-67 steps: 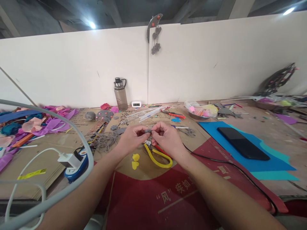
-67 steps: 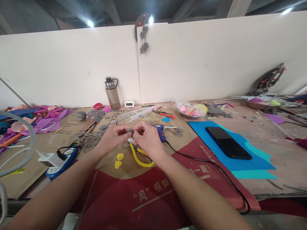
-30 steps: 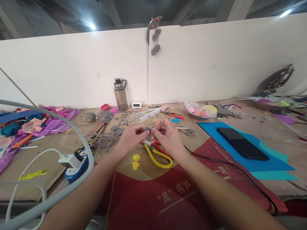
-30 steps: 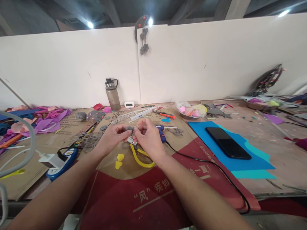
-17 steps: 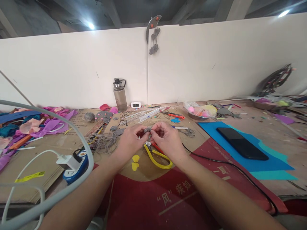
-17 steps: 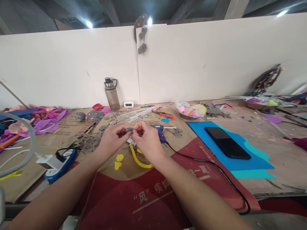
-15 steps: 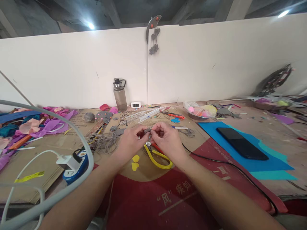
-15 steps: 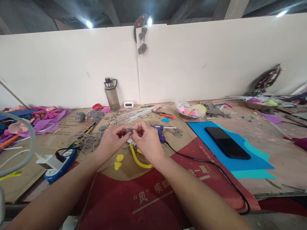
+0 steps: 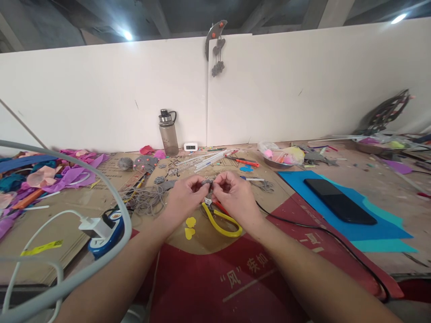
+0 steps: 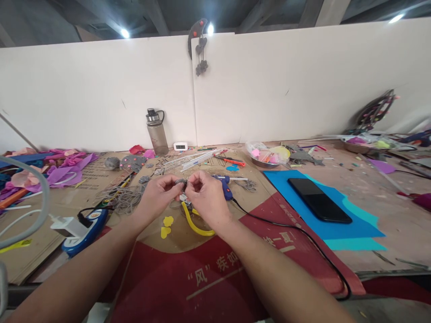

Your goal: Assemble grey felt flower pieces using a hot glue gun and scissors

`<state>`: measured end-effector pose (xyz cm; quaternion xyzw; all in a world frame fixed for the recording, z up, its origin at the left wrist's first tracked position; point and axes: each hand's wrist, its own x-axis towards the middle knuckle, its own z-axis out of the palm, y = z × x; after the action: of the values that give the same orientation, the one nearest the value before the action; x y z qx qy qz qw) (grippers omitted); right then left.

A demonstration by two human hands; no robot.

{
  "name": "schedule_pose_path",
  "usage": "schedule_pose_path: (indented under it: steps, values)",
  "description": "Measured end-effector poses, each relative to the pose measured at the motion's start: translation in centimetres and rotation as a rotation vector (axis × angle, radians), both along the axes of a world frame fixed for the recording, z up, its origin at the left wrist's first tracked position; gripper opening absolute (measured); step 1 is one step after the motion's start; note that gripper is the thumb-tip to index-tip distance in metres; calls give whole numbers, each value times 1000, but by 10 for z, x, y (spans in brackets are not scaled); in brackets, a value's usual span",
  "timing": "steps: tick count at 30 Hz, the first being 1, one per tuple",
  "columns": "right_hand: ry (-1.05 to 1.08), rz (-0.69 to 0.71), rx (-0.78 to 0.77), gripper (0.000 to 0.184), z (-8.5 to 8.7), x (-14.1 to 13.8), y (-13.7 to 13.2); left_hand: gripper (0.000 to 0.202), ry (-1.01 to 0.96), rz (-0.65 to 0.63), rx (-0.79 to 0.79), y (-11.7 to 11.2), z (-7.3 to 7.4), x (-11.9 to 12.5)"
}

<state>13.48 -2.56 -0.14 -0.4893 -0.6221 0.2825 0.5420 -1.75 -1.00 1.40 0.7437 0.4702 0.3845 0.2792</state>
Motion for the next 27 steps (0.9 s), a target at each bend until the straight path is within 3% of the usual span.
schedule_pose_path:
  steps: [4, 12, 21, 27]
  values:
    - [75, 61, -18, 5, -1, 0, 1, 19, -18, 10, 0, 2, -3, -1]
    - [83, 64, -14, 3, 0, 0, -1, 8, 162, 75, 341, -2, -6, 2]
    - [68, 37, -6, 3, -3, 0, 2, 9, 192, 46, 443, -1, -10, 1]
    - [128, 60, -31, 6, -3, 0, 1, 8, 190, 66, 401, -2, -9, 2]
